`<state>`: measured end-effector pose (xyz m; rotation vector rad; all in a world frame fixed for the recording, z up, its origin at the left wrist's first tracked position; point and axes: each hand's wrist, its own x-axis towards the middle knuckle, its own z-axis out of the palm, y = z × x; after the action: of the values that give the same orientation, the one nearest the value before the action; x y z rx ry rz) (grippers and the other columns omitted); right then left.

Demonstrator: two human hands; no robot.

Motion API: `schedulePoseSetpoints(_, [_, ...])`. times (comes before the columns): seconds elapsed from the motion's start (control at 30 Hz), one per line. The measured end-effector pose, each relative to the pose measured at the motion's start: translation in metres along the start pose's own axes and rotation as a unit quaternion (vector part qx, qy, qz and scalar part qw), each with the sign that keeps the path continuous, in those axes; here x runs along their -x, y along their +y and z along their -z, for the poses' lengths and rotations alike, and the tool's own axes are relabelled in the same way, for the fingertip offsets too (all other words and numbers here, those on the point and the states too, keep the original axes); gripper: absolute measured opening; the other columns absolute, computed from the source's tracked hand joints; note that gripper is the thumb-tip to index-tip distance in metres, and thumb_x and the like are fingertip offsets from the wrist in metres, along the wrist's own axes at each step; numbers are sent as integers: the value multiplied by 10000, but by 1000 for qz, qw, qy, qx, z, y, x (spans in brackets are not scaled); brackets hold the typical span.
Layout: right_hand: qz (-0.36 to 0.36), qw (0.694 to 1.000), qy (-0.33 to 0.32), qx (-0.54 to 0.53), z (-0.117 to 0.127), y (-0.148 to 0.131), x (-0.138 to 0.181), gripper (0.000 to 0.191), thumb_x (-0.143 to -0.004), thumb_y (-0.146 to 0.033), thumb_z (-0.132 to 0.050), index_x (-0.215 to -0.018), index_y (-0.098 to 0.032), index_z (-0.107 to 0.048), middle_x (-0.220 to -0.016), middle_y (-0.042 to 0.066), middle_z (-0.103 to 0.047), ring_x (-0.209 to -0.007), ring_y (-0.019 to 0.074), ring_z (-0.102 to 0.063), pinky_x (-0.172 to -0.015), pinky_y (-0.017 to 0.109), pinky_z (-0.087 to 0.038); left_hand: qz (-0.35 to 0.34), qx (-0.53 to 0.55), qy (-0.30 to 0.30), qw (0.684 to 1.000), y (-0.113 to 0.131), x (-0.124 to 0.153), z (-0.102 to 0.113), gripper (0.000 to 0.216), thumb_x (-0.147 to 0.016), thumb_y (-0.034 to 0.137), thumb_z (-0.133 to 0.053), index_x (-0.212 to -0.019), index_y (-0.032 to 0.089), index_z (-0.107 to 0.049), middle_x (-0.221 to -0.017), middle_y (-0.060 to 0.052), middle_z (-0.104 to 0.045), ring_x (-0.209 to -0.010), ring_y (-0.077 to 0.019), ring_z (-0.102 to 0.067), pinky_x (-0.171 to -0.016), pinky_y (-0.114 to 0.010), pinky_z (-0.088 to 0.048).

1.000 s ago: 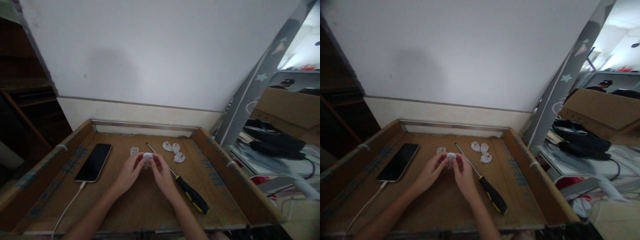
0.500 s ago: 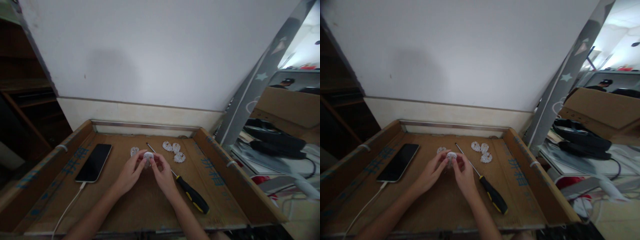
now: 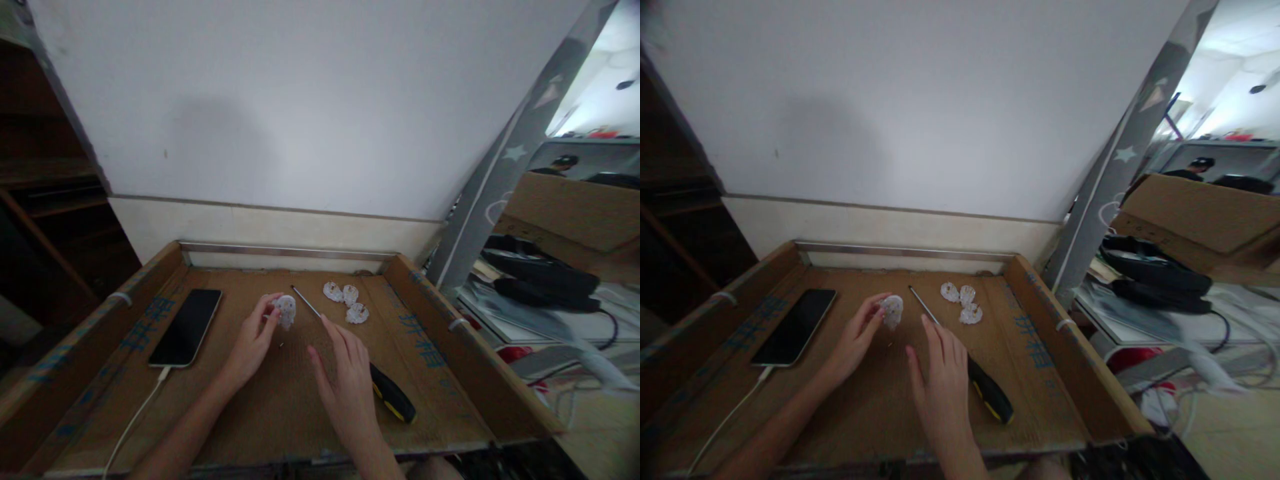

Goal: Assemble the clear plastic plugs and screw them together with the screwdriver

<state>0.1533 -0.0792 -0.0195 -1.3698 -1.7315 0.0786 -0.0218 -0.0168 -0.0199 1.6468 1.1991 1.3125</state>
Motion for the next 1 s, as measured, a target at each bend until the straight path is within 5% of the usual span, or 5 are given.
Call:
schedulePoseSetpoints(0.2, [-43, 941, 67, 329, 55, 61, 72, 490, -842, -543, -411, -1153, -207, -583, -1200, 173, -558, -1071, 401, -536, -744, 564, -454, 32, 132, 132, 982, -7, -10, 2, 466, -802, 517, -549, -1124, 181, -534, -1057, -87, -644, -857, -184, -622, -644, -251, -479])
schedulePoseSetpoints(0.37, [-102, 995, 19, -2, 77, 74, 62, 335, -787, -396, -593, -1069, -217, -567, -987, 75, -688, -881, 231, -670, -726, 353, -552, 47, 126, 128, 983, -5, -9, 1, 464, -797, 510, -549, -1113, 171, -539, -1068, -92, -643, -882, -183, -627, -690, -257, -497])
schedulePoseSetpoints(0.5, [-183, 941, 178, -224, 92, 36, 33, 263, -784, -339, -606, -991, -184, -556, -1010, 123, -682, -702, 222, -696, -536, 296, -560, 49, 127, 121, 983, -4, -8, 1, 462, -797, 504, -545, -1115, 168, -537, -1064, -90, -649, -928, -198, -627, -746, -275, -503])
schedulePoseSetpoints(0.63, [-153, 880, 337, -297, 106, 3, 19, 225, -686, -289, -695, -843, -182, -576, -745, 60, -692, -602, 246, -682, -431, 330, -556, 41, 125, 121, 984, -5, -8, 2, 430, -816, 481, -529, -1114, 170, -541, -1086, -90, -641, -965, -200, -620, -784, -281, -500])
schedulePoseSetpoints(1.0, [-199, 852, 375, -307, 106, -23, 16, 181, -620, -277, -678, -737, -198, -565, -655, 48, -673, -416, 192, -604, -264, 246, -438, 29, 104, 124, 986, -5, -7, 3, 400, -825, 441, -525, -1108, 159, -546, -1063, -97, -640, -939, -197, -612, -804, -303, -485])
